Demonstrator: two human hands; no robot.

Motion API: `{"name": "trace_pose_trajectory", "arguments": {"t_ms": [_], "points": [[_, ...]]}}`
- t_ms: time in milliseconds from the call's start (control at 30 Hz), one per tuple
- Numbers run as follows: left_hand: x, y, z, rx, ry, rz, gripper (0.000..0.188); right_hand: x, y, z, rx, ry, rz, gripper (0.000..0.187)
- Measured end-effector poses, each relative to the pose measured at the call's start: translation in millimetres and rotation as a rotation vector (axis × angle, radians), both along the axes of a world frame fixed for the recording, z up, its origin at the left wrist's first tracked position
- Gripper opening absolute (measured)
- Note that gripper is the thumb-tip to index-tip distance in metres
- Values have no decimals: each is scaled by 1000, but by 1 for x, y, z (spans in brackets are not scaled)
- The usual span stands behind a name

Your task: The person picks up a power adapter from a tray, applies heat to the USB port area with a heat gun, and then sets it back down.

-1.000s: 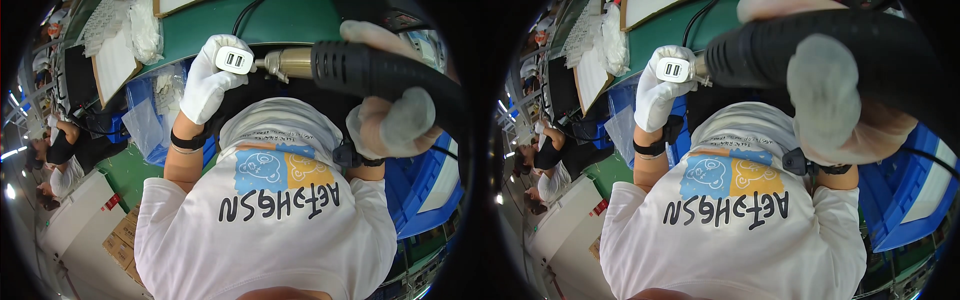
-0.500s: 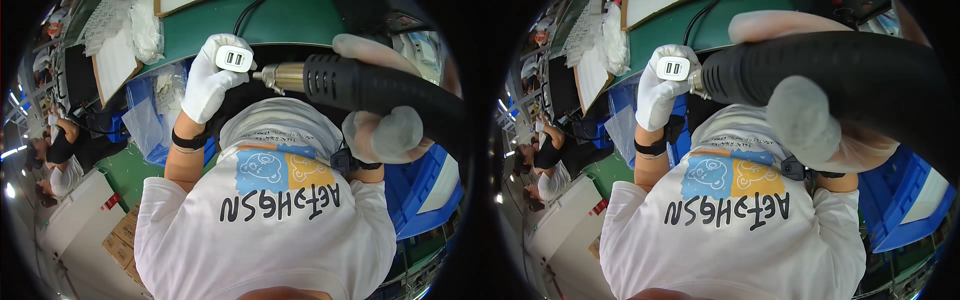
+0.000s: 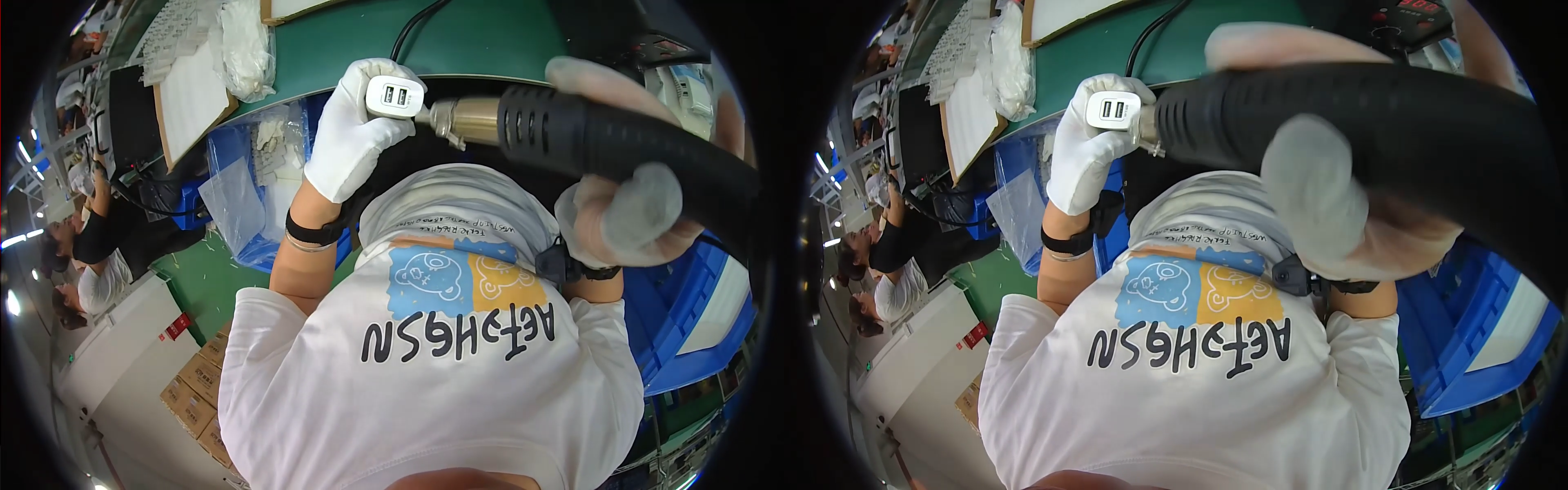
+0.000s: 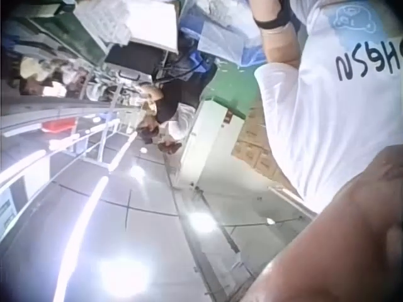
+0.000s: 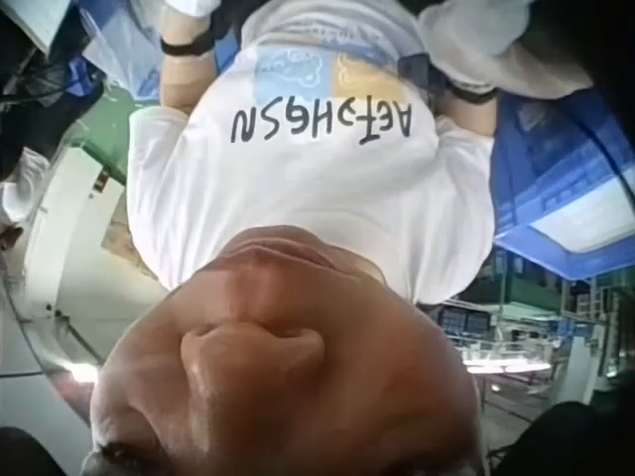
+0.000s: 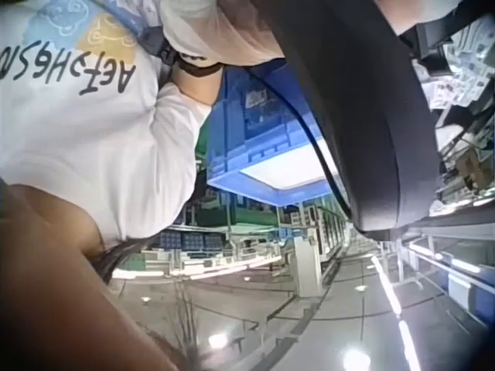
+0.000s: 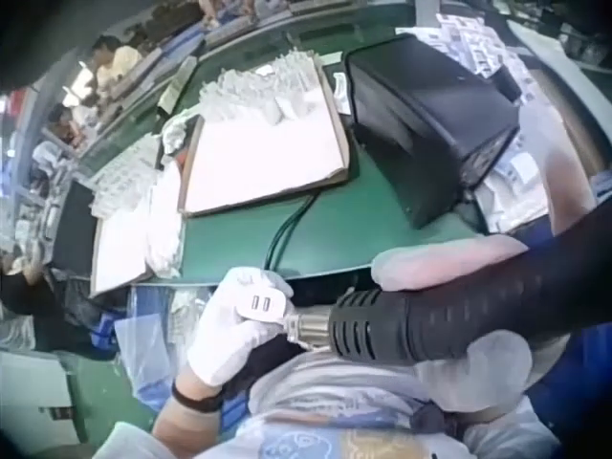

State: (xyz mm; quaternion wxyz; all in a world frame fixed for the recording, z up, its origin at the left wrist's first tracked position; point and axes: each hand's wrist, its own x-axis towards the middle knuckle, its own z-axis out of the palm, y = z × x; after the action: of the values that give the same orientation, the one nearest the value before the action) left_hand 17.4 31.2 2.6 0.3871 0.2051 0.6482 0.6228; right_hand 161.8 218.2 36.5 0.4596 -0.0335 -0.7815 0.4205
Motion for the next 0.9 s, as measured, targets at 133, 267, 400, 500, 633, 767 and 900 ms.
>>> {"name": "trace_pose_trajectory", "arguments": {"t_ms": [133, 267, 400, 500, 633, 767, 900], "points": [[2, 0, 0, -6, 21, 10, 46, -1, -1, 1, -13, 17, -7, 59], [1, 0, 0, 16, 35, 16, 46, -3, -3, 1, -29, 36, -18, 61], [0, -1, -1, 25, 40, 2, 46, -3, -5, 2, -45, 51, -31, 63], [2, 1, 1, 74, 14, 16, 46, -3, -7, 2, -57, 63, -43, 66], [1, 0, -3, 98, 24, 9, 47, -5, -9, -3, -88, 87, -65, 67], [2, 1, 0, -27, 11, 32, 48, -6, -11, -5, -142, 117, -114, 65], [3, -1, -2, 2, -6, 6, 49, -8, -13, -5, -100, 123, -99, 65]]}}
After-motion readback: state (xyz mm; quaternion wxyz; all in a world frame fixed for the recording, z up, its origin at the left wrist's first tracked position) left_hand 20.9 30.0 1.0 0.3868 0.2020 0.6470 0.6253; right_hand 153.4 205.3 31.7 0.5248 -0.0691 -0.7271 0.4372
